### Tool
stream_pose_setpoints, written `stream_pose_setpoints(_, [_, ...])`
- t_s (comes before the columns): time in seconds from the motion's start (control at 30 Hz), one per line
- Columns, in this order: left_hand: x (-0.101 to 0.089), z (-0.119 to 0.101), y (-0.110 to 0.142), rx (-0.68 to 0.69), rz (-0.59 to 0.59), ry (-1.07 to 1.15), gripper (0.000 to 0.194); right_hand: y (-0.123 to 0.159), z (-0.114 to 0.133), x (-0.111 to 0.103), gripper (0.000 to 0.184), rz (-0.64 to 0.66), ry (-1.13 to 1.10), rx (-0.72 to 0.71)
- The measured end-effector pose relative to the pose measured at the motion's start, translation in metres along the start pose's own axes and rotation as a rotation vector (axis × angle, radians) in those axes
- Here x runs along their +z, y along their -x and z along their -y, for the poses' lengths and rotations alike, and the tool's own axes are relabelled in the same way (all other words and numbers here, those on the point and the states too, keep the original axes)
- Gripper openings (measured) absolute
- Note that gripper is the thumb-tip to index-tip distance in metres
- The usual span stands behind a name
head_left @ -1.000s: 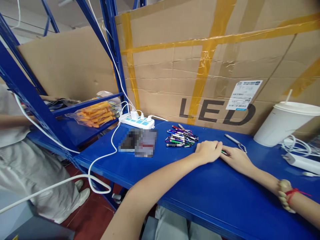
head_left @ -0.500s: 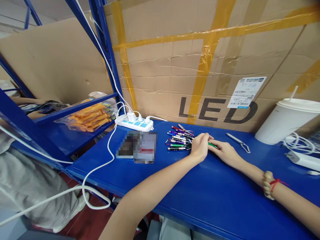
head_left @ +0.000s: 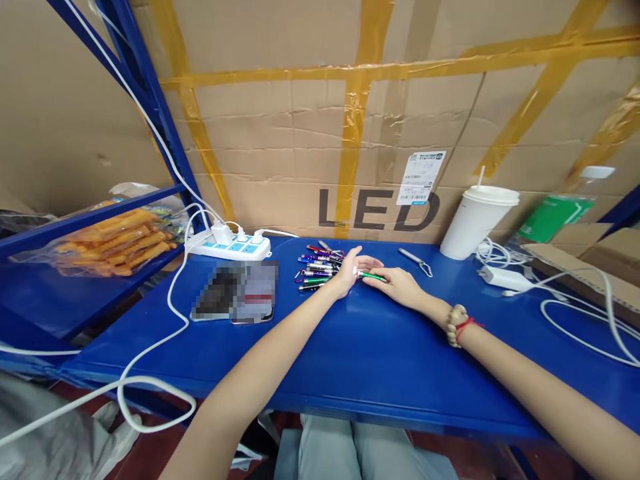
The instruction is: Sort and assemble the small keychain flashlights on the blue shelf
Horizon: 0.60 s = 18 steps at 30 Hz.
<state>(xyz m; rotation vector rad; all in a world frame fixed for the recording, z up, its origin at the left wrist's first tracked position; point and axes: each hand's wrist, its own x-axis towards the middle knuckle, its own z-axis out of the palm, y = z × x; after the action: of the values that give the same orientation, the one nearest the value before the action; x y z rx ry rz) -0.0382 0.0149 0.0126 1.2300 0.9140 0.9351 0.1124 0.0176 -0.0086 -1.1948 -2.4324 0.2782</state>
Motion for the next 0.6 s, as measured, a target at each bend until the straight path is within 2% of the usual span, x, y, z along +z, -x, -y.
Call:
stream_pose_setpoints(0.27, [0.004, -0.001, 0.007, 0.02, -0.005, 0.013, 0.059, 0.0, 0.004, 0.0, 0.041, -0.002, -0.02, 0.037])
stream_pose_setpoints(0.43, [0.008, 0.002, 0.007, 0.009, -0.105, -0.016, 0.057, 0.001, 0.008, 0.0, 0.043, -0.018, 0.006, 0.066])
stream_pose_setpoints(0.6, [0.009, 0.009, 0.002, 0.071, -0.151, 0.08, 0.051, 0.0, 0.003, 0.0, 0.041, -0.001, -0.065, 0.045])
